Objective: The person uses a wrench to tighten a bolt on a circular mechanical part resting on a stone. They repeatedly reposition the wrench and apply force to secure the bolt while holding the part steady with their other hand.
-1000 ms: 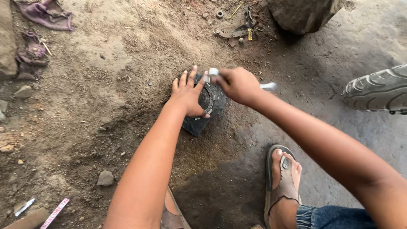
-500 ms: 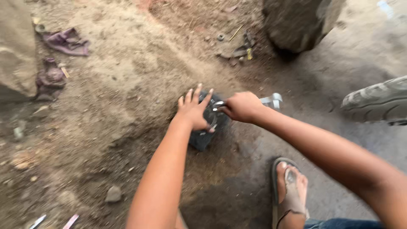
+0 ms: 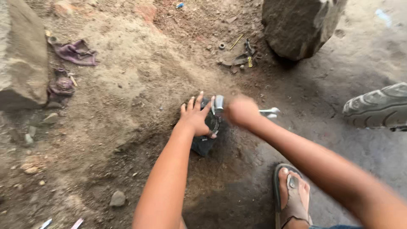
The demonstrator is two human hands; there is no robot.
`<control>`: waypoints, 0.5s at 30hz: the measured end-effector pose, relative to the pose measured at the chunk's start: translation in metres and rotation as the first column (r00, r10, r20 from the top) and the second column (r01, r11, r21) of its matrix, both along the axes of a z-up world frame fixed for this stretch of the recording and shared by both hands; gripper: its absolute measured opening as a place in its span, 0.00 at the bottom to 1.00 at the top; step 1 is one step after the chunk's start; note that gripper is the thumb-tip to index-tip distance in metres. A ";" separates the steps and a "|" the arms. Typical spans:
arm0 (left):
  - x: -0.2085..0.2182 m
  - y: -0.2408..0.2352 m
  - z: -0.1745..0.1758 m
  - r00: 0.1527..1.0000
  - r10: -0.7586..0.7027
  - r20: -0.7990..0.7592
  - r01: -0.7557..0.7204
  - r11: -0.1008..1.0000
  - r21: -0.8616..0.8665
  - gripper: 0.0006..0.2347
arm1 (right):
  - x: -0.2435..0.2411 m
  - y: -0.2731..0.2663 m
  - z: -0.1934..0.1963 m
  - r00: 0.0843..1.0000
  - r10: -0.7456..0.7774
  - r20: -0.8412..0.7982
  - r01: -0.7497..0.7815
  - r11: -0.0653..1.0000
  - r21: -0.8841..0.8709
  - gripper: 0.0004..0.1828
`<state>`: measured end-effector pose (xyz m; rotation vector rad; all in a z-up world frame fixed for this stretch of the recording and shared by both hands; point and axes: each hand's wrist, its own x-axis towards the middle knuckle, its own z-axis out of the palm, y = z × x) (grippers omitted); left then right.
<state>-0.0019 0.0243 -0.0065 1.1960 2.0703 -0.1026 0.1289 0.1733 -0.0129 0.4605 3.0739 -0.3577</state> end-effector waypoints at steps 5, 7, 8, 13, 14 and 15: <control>-0.002 0.001 0.003 1.000 -0.020 0.008 0.020 0.999 -0.050 0.60 | -0.006 0.008 0.015 0.996 0.031 0.083 -0.018 0.987 -0.159 0.19; -0.001 0.005 0.002 0.999 -0.039 -0.023 0.038 0.997 -0.071 0.60 | -0.006 0.006 0.012 0.999 -0.054 -0.006 0.052 0.987 -0.153 0.16; 0.003 0.010 0.001 0.999 -0.035 0.008 0.035 0.998 -0.057 0.59 | -0.001 0.001 0.006 0.994 -0.110 0.002 0.110 0.988 -0.106 0.15; -0.003 -0.005 0.004 1.000 -0.002 -0.015 0.002 1.000 0.005 0.62 | 0.029 0.016 -0.020 0.977 -0.191 0.099 0.207 0.960 -0.189 0.18; -0.004 0.008 0.006 1.000 -0.003 -0.003 0.003 1.000 0.017 0.61 | 0.037 0.029 -0.016 0.969 -0.243 -0.036 0.229 0.949 -0.217 0.15; 0.000 0.007 0.006 1.000 -0.001 0.012 0.001 1.000 -0.009 0.61 | 0.039 0.021 -0.018 0.943 -0.294 -0.156 0.242 0.928 -0.283 0.15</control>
